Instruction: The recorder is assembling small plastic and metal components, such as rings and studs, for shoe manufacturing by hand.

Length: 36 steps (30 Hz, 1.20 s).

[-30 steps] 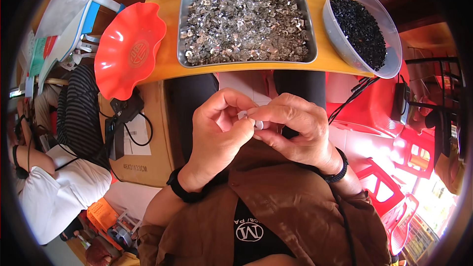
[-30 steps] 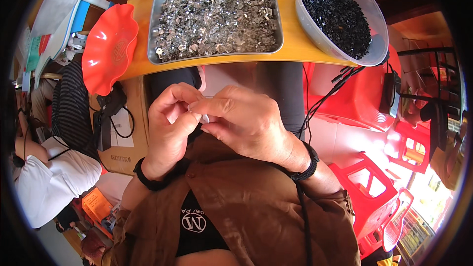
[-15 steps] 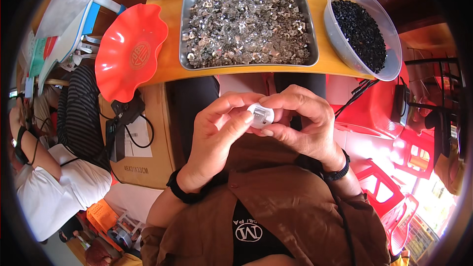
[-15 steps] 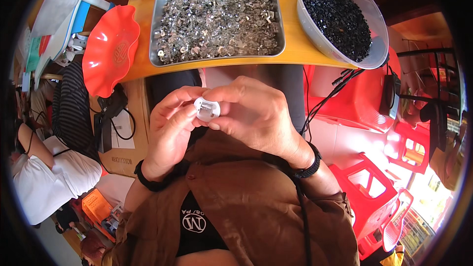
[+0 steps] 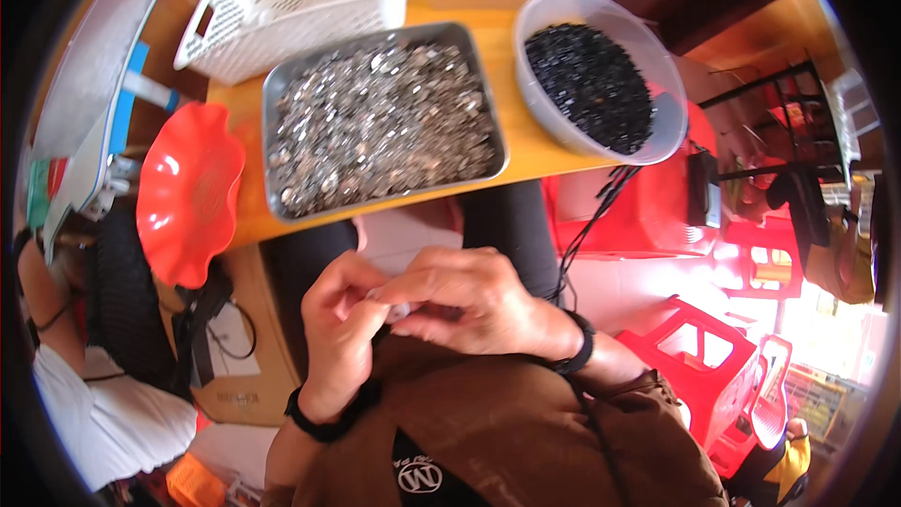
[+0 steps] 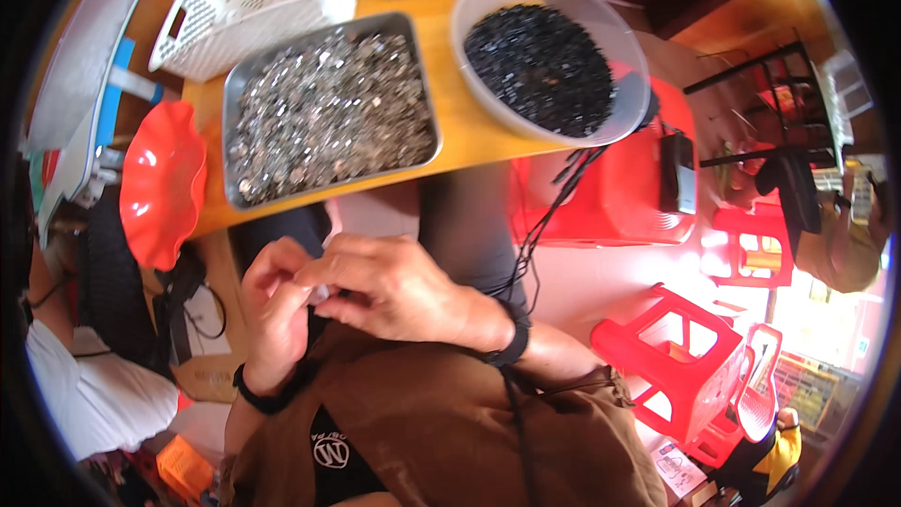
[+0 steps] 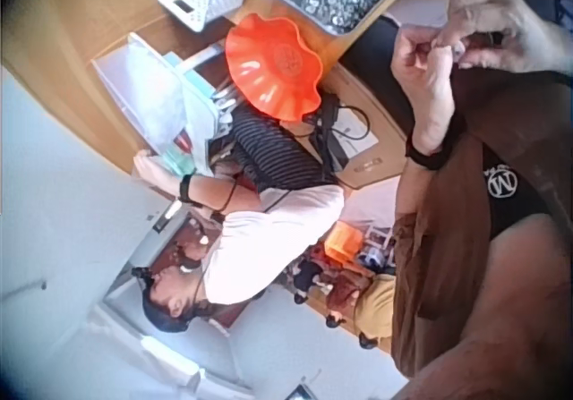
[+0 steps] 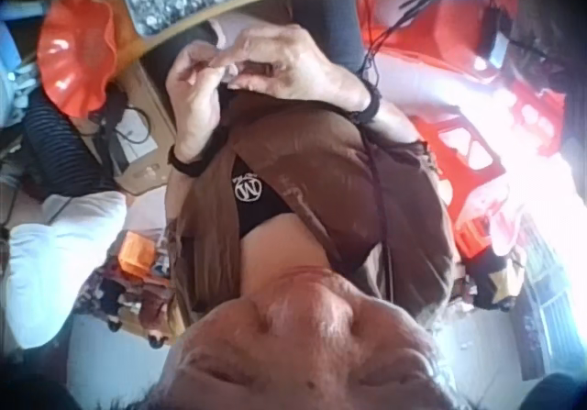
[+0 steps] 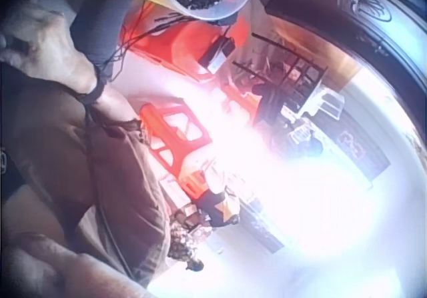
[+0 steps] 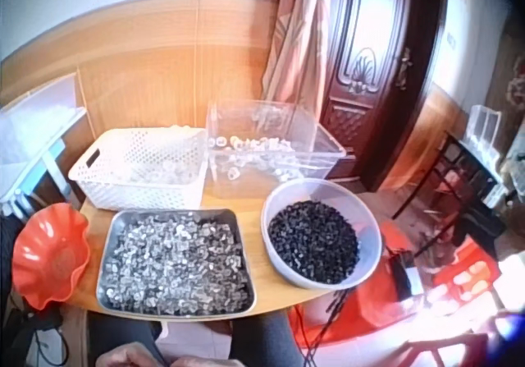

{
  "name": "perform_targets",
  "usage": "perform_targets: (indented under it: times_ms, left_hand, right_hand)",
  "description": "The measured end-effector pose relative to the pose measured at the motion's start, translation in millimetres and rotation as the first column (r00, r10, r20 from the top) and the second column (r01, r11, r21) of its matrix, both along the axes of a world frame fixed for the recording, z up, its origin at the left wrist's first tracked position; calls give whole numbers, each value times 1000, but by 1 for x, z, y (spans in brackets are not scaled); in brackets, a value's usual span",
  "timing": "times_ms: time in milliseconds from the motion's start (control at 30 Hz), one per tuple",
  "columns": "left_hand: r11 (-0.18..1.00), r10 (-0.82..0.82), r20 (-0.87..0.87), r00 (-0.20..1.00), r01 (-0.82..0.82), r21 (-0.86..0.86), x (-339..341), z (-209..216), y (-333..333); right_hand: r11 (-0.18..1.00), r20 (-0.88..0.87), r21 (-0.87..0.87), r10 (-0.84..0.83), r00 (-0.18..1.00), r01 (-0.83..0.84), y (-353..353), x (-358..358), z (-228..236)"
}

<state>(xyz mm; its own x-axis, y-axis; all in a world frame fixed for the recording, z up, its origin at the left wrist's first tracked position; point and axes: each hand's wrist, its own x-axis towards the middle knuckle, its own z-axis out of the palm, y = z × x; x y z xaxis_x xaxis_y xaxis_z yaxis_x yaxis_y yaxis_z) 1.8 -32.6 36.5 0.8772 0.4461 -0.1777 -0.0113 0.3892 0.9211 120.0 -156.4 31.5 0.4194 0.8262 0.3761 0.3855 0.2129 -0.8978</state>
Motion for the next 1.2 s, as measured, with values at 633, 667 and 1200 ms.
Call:
perform_targets:
  times_ms: [633, 667, 1200]
  left_hand:
    - [981, -168, 116, 979, 178, -80, -1, -6, 0]
    - [983, -156, 92, 983, 164, -84, -2, -3, 0]
    - [954, -270, 147, 952, 285, -97, -11, 6, 0]
  right_hand:
    - [959, 265, -107, -227, 937, 263, -42, 56, 30]
    - [903, 360, -92, -363, 859, 420, -47, 70, 37]
    - [372, 806, -518, -91, 585, 771, -100, 218, -9]
